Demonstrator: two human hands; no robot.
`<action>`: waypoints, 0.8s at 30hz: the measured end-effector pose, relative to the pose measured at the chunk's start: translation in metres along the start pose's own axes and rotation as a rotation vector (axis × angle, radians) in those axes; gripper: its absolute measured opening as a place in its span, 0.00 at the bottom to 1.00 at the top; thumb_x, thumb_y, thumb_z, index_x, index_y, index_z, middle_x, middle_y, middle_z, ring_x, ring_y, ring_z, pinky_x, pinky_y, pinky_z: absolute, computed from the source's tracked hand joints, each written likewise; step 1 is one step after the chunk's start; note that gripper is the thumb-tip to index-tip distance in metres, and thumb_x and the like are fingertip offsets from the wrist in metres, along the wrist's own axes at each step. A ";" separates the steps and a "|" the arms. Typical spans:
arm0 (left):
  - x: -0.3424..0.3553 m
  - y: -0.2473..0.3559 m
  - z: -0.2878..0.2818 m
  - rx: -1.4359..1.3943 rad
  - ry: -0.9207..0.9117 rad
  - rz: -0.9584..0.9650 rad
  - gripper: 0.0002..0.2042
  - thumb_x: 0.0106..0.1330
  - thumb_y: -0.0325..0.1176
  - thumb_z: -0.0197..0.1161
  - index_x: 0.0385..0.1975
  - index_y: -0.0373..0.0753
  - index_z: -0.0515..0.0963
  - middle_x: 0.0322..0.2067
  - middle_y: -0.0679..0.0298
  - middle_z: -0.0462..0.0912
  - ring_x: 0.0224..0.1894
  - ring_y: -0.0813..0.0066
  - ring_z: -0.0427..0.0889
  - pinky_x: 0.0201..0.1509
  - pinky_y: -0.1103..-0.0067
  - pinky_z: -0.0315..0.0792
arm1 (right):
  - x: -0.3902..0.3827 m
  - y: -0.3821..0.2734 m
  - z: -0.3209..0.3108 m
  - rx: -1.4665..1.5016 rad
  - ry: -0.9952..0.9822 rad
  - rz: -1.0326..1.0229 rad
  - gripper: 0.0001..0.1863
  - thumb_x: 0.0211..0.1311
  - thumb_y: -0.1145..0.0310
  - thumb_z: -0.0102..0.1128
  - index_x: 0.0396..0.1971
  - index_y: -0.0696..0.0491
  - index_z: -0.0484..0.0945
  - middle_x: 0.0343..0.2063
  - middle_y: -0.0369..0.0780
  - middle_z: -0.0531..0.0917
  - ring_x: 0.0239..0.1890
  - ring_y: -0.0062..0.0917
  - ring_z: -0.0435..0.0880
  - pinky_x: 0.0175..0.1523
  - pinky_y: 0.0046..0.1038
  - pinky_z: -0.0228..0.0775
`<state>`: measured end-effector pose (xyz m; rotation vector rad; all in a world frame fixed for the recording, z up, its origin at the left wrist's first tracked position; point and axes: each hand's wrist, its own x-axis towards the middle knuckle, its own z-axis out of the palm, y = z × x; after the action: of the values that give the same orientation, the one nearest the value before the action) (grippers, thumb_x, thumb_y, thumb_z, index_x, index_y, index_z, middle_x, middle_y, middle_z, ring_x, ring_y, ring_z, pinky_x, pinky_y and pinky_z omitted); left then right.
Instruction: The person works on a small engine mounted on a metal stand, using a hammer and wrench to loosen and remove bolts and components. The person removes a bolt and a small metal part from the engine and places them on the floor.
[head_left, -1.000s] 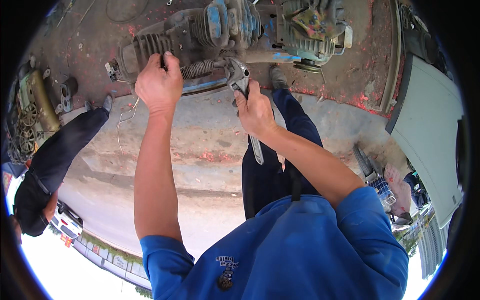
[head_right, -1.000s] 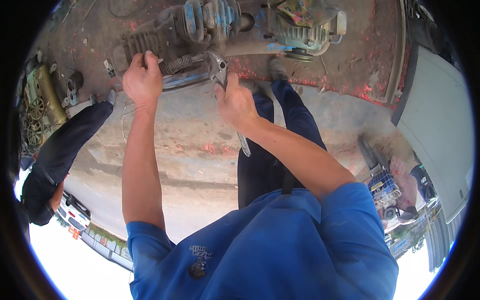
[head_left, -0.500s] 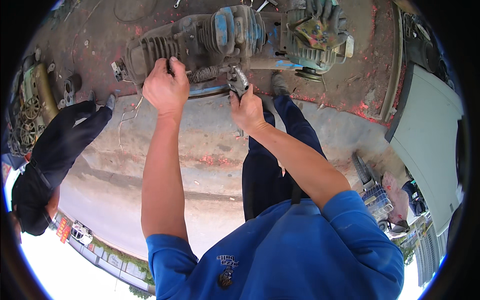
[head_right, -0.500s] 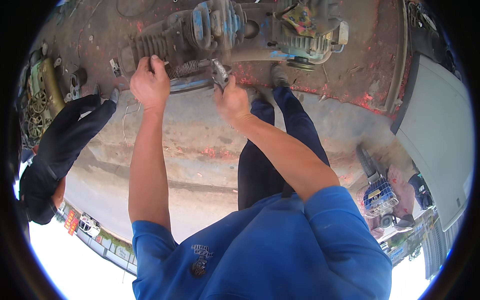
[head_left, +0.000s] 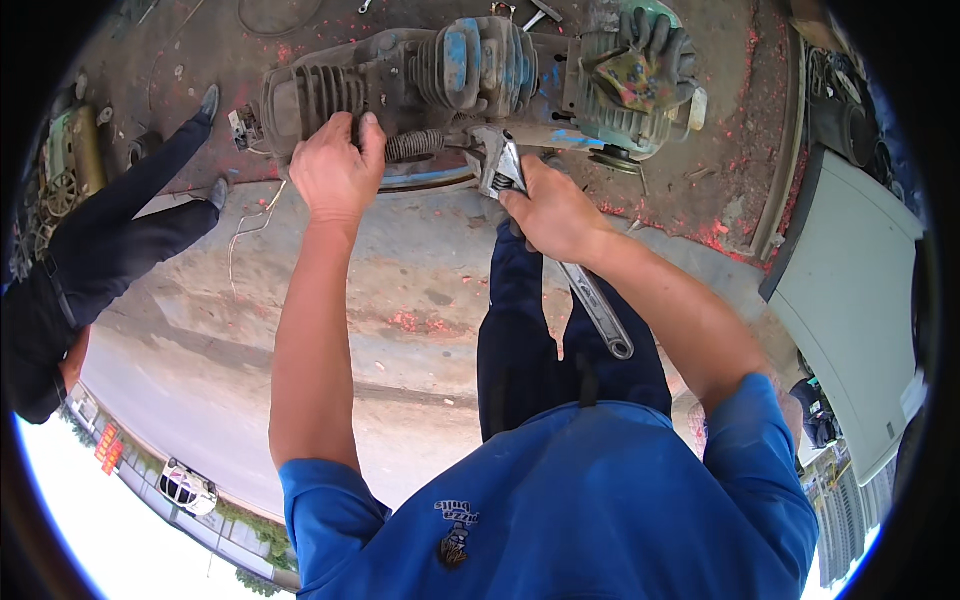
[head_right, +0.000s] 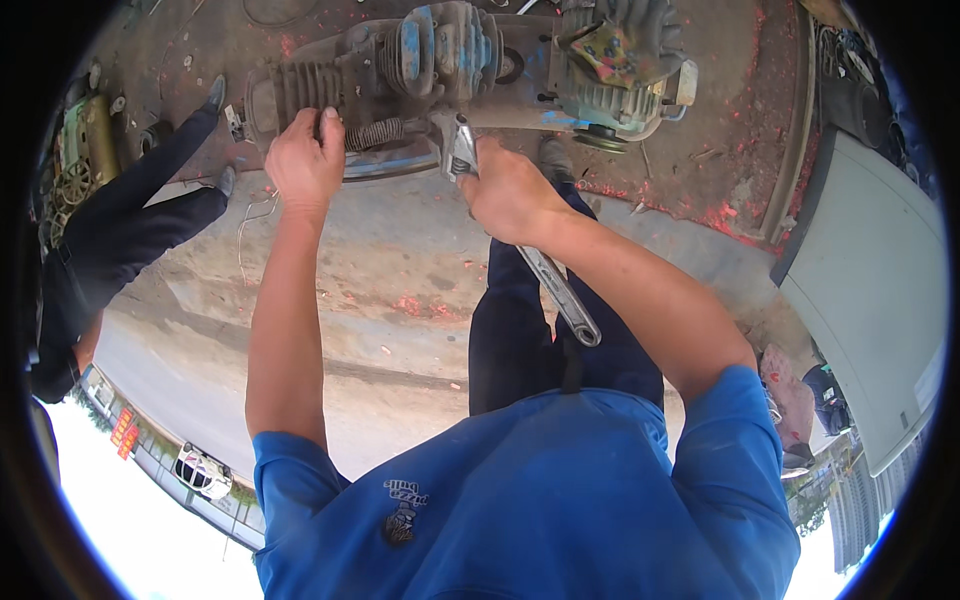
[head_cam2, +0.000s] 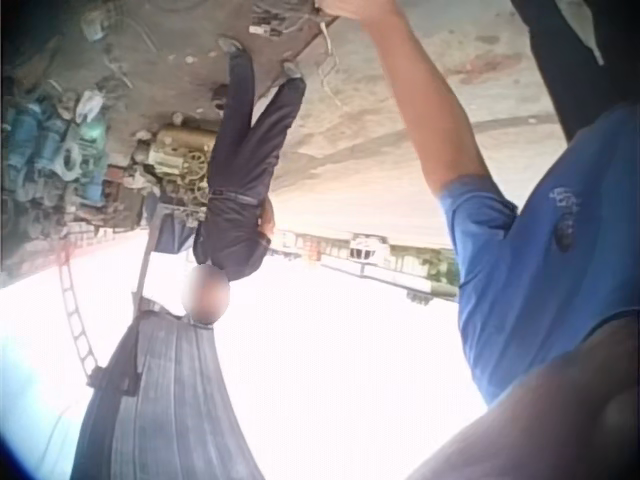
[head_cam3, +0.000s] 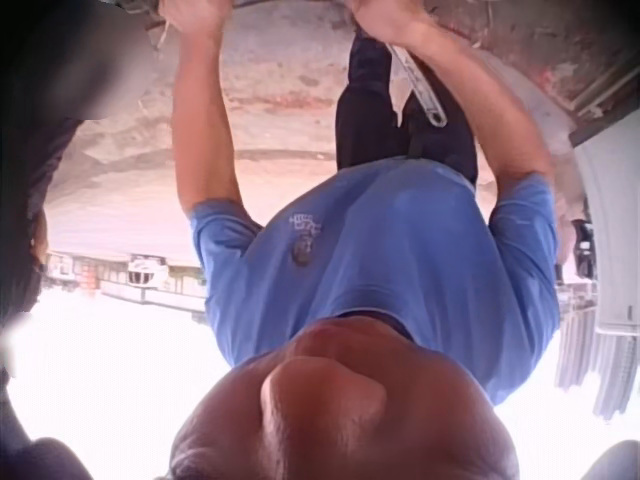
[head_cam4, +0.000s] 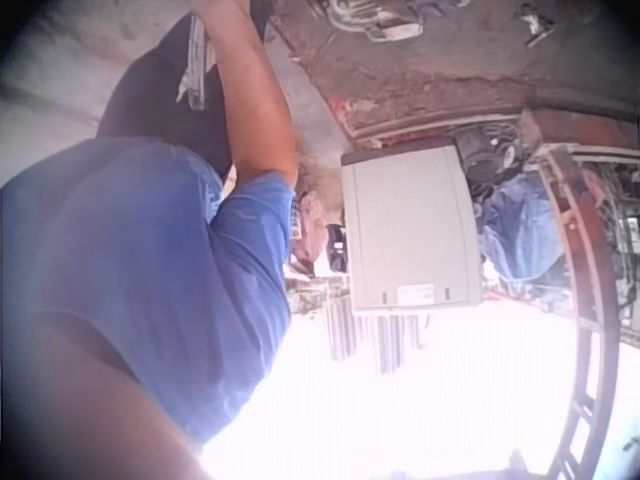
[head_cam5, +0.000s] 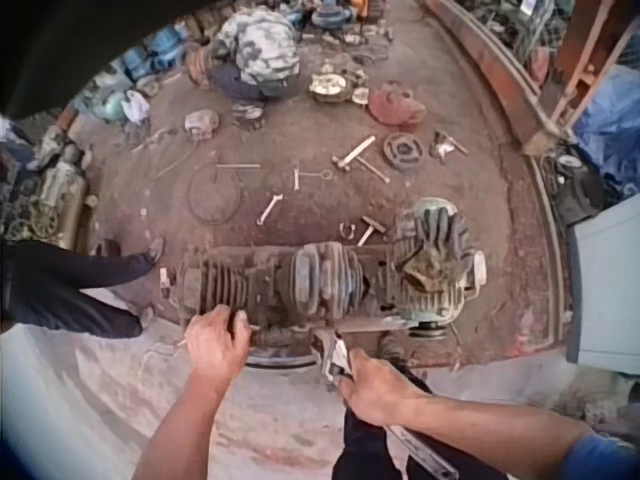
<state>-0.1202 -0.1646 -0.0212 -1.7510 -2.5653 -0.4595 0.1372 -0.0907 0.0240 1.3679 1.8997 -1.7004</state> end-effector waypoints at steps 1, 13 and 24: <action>-0.002 -0.001 0.000 -0.025 0.003 0.026 0.15 0.66 0.45 0.60 0.23 0.41 0.76 0.19 0.57 0.79 0.24 0.51 0.78 0.31 0.61 0.70 | 0.001 0.003 0.009 0.031 0.030 0.015 0.19 0.69 0.66 0.55 0.47 0.68 0.66 0.33 0.63 0.82 0.41 0.58 0.82 0.51 0.49 0.71; -0.001 -0.002 0.005 -0.021 0.045 0.062 0.14 0.65 0.43 0.61 0.23 0.41 0.76 0.20 0.56 0.79 0.23 0.50 0.78 0.28 0.62 0.70 | 0.028 0.067 0.131 0.018 0.399 -0.180 0.21 0.69 0.65 0.56 0.48 0.66 0.63 0.20 0.56 0.80 0.25 0.55 0.81 0.33 0.53 0.71; -0.002 -0.002 0.002 -0.045 0.067 0.115 0.13 0.62 0.42 0.62 0.21 0.41 0.74 0.18 0.58 0.78 0.23 0.54 0.79 0.29 0.63 0.70 | 0.004 0.002 -0.006 -0.039 -0.047 0.009 0.14 0.72 0.66 0.51 0.41 0.64 0.66 0.27 0.52 0.81 0.26 0.43 0.84 0.39 0.43 0.74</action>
<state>-0.1209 -0.1667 -0.0234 -1.8517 -2.4121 -0.5667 0.1395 -0.0836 0.0217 1.3083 1.8882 -1.6680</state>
